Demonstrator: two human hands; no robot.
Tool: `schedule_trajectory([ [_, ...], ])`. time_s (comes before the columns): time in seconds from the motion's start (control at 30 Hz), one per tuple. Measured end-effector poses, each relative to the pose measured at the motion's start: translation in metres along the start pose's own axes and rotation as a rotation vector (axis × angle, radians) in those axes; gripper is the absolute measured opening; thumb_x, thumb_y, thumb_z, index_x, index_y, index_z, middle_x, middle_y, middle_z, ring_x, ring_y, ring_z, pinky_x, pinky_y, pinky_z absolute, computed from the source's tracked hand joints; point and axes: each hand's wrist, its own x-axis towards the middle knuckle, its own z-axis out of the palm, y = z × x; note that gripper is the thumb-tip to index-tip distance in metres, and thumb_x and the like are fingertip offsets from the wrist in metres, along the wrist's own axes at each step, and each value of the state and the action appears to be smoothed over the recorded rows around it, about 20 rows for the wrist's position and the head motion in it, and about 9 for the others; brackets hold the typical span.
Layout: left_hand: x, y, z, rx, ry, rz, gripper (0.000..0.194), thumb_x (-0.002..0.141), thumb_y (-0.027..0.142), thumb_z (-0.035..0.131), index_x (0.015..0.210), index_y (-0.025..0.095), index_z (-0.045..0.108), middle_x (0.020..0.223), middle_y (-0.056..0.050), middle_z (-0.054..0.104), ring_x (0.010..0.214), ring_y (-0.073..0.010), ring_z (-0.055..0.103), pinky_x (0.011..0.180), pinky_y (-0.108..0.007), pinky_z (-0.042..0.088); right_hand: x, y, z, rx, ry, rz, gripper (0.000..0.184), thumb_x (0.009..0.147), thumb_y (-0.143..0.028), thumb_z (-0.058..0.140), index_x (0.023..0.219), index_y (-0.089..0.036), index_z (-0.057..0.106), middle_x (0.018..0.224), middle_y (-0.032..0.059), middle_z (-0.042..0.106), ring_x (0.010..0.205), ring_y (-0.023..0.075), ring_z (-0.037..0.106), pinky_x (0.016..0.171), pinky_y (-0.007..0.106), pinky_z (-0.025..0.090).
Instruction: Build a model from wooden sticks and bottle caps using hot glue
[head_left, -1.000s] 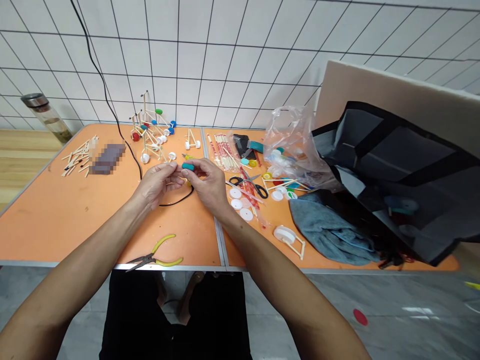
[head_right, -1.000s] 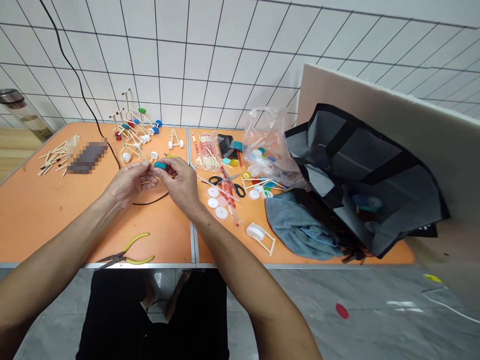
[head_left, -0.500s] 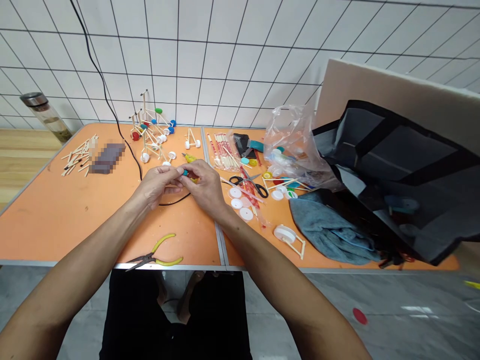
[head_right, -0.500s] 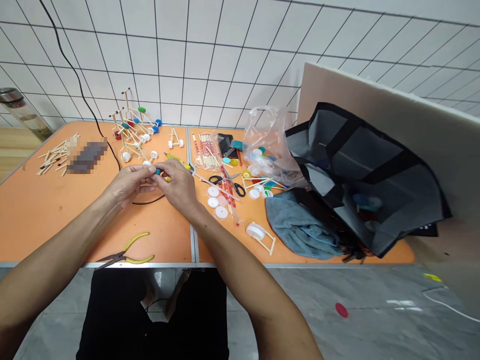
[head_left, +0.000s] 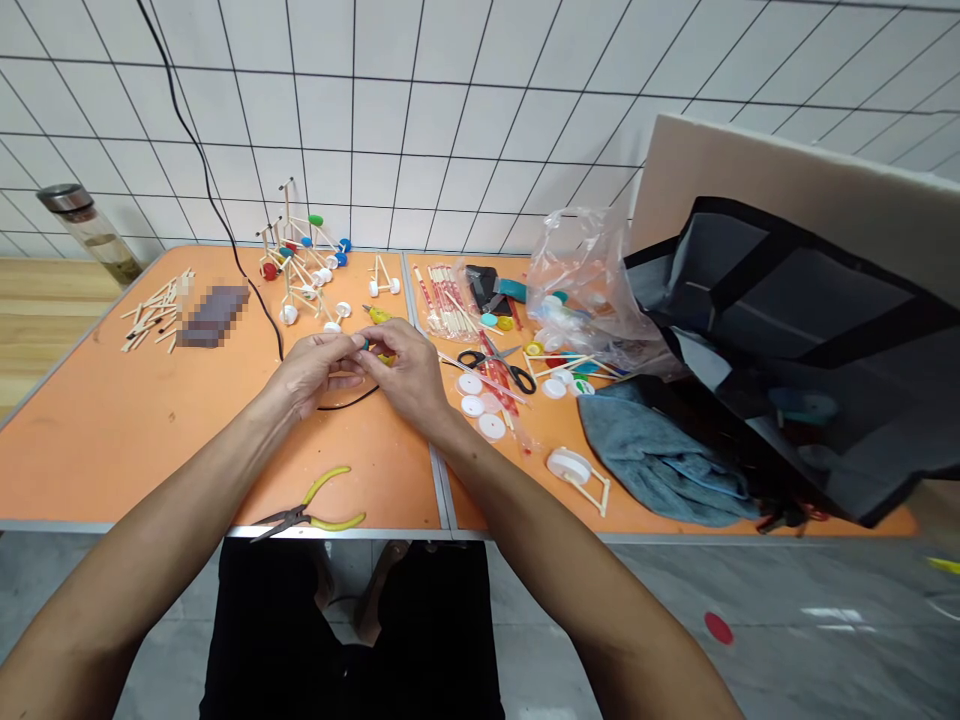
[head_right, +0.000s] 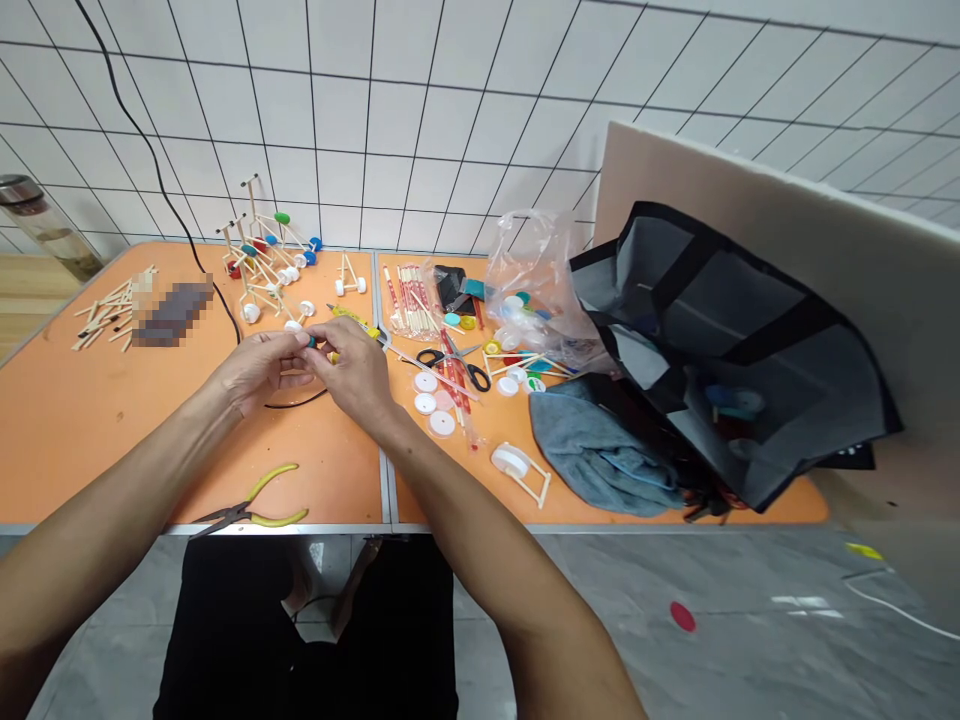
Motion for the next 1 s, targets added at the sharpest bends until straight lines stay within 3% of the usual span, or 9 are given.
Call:
schedule_trajectory([
  [0.5,-0.0017,0.0010,0.0005,-0.007,-0.008,-0.023,0.040,0.056,0.041,0.105,0.076,0.018,0.078,0.076,-0.005,0.078,0.073,-0.0173,0.074,0.071,-0.027,0.061,-0.0003,0.0008,0.0009,0.004,-0.006,-0.015,0.015,0.096,-0.015,0.075,0.102,-0.027,0.081,0.102,0.0028,0.078,0.093,0.0211,0.071,0.090,0.036,0.058],
  [0.7,-0.0007,0.0038,0.0027,-0.047,0.000,-0.059,0.048,0.070,0.061,0.099,0.082,0.019,0.078,0.076,-0.005,0.078,0.069,-0.0182,0.074,0.065,-0.027,0.061,0.0000,0.0040,0.0005,0.033,0.045,-0.018,0.013,0.095,-0.019,0.081,0.104,-0.027,0.083,0.105,0.0029,0.078,0.088,0.0206,0.071,0.090,0.038,0.060],
  [1.0,0.0024,-0.0011,-0.0031,-0.027,-0.010,0.007,0.040,0.067,0.048,0.103,0.079,0.019,0.078,0.078,-0.006,0.081,0.070,-0.0178,0.075,0.070,-0.028,0.062,-0.0001,0.0018,-0.0003,0.065,0.041,-0.035,0.012,0.096,-0.020,0.079,0.106,-0.027,0.083,0.106,0.0035,0.079,0.088,0.0206,0.072,0.090,0.039,0.061],
])
